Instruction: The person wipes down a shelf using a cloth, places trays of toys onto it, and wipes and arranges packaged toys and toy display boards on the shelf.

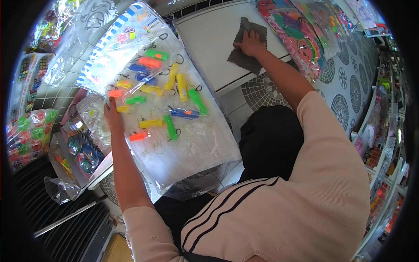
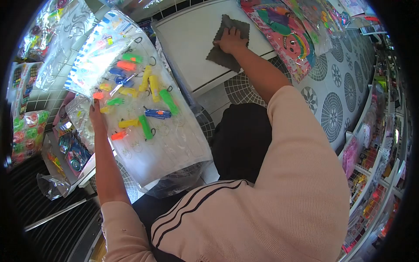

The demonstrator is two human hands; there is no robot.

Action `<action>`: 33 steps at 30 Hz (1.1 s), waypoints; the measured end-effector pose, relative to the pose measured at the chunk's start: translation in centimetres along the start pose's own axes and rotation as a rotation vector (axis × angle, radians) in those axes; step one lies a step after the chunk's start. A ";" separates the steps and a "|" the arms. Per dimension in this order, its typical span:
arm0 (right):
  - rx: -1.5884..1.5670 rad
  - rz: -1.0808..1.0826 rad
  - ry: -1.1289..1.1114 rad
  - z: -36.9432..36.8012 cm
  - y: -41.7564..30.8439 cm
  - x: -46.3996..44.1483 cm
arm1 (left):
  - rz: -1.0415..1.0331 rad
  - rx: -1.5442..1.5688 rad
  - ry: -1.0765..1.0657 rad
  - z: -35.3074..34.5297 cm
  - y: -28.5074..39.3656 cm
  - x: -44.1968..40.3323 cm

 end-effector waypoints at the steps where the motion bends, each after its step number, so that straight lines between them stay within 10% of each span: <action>1: 0.002 0.015 -0.005 0.0 -0.2 -0.1 | -0.001 0.007 -0.026 0.2 0.3 0.2; 33: 0.122 0.261 0.115 -2.2 5.3 11.8 | -0.002 -0.027 -0.040 0.2 0.2 0.1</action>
Point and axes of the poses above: each hand's wrist, its own x-axis away from the middle knuckle, its own z-axis out of the back of the hand, y = z × x, the point moved 2 cm from there along -x, towards the middle knuckle, and after that the axes turned 4 degrees about y, right-handed, at the moved point
